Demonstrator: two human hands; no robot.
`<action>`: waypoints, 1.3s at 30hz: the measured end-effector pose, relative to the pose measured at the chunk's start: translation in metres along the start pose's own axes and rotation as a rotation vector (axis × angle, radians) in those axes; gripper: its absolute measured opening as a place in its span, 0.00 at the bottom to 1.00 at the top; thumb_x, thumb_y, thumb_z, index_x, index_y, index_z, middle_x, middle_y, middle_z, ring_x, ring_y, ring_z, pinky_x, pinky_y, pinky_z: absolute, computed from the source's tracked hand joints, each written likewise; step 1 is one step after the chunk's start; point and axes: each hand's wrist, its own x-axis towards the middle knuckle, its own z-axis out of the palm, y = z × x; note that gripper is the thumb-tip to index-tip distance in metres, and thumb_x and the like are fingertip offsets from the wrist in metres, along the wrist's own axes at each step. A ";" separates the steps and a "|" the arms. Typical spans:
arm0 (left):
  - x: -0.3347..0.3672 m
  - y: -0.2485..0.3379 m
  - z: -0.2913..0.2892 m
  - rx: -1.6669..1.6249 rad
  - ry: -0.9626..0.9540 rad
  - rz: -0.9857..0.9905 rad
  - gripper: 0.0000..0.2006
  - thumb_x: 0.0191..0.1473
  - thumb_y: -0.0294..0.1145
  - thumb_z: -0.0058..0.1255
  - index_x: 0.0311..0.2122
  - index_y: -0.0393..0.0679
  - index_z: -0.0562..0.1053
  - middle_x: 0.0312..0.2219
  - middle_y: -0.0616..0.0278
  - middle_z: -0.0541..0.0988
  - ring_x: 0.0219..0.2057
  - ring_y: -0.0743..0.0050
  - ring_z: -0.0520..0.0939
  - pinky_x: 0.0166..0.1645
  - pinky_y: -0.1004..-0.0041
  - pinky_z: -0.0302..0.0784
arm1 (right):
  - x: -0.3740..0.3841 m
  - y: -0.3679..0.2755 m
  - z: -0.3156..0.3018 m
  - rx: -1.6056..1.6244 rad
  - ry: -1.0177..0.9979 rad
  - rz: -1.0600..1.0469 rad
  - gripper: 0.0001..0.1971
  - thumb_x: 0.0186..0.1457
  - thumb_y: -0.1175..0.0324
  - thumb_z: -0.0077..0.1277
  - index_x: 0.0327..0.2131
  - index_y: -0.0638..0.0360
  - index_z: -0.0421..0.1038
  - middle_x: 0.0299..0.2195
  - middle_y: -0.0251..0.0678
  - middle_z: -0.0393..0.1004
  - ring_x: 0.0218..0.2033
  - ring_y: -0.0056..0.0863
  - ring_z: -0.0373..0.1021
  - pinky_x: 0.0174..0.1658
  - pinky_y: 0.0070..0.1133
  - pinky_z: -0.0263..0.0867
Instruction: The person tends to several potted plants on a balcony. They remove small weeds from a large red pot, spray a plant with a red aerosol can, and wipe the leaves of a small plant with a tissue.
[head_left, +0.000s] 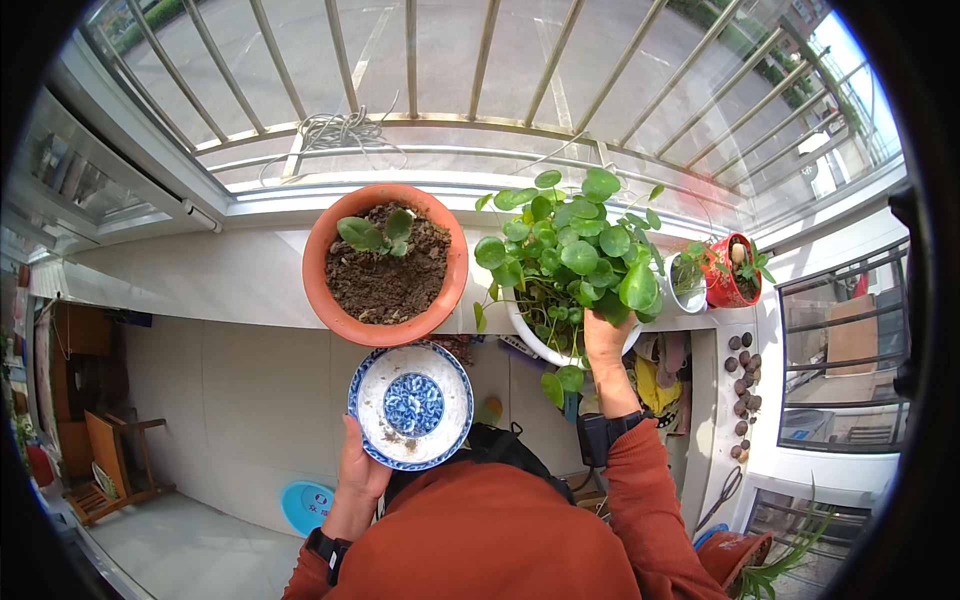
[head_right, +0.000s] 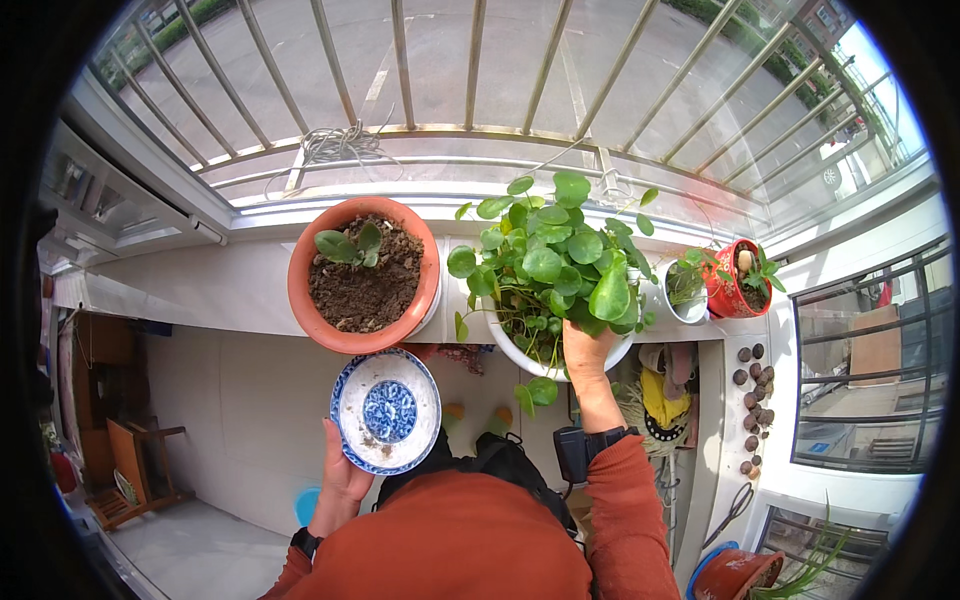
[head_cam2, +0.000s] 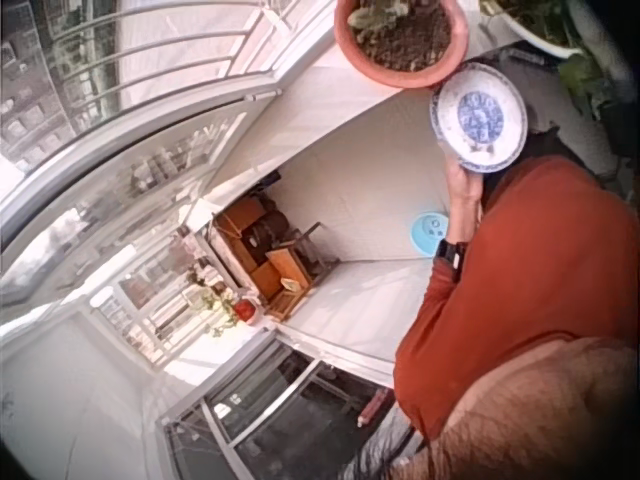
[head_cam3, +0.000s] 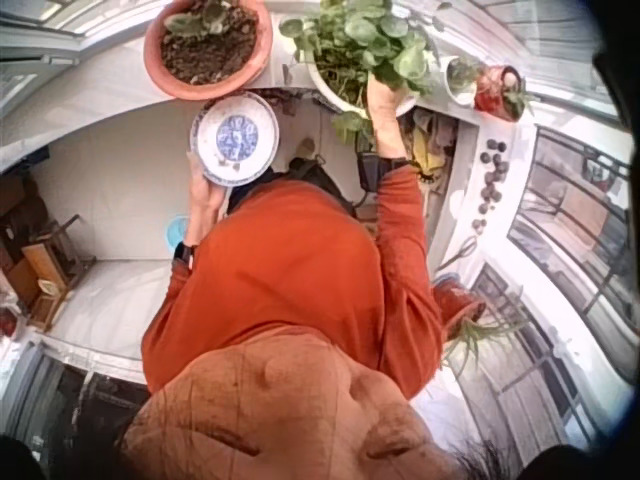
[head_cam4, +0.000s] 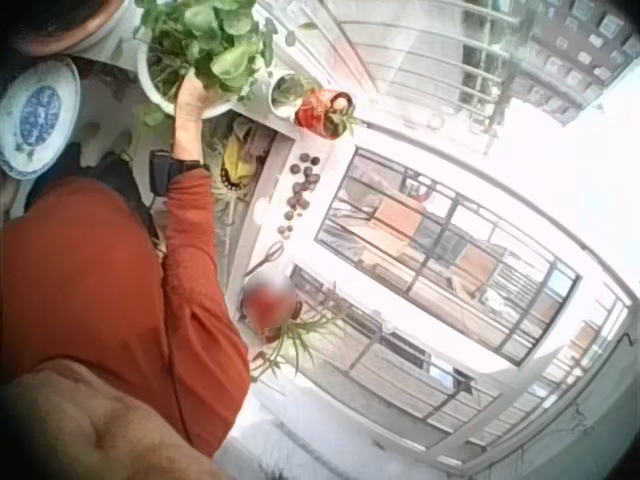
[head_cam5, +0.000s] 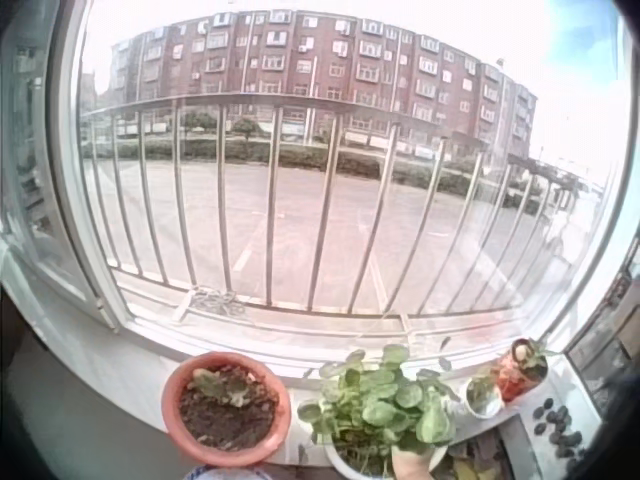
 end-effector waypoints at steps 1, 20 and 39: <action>0.000 0.000 0.002 0.003 -0.003 -0.004 0.36 0.57 0.59 0.40 0.62 0.41 0.55 0.59 0.58 0.63 0.59 0.62 0.64 0.63 0.59 0.59 | -0.003 -0.001 0.002 -0.088 0.009 -0.047 0.11 0.47 0.71 0.58 0.35 0.64 0.73 0.34 0.39 0.78 0.38 0.39 0.73 0.44 0.28 0.67; 0.005 0.012 0.000 0.064 -0.173 -0.121 0.34 0.59 0.57 0.40 0.61 0.42 0.56 0.58 0.57 0.65 0.58 0.63 0.66 0.62 0.59 0.60 | -0.026 -0.056 -0.125 0.328 0.030 0.138 0.48 0.39 0.69 0.63 0.63 0.61 0.45 0.61 0.44 0.48 0.62 0.40 0.49 0.63 0.34 0.45; -0.012 0.021 -0.015 0.121 -0.212 -0.149 0.34 0.59 0.58 0.38 0.61 0.41 0.57 0.56 0.56 0.66 0.56 0.63 0.68 0.60 0.59 0.64 | -0.035 -0.111 -0.127 0.004 -0.077 -0.378 0.15 0.43 0.63 0.60 0.37 0.54 0.73 0.46 0.33 0.72 0.54 0.38 0.64 0.63 0.51 0.34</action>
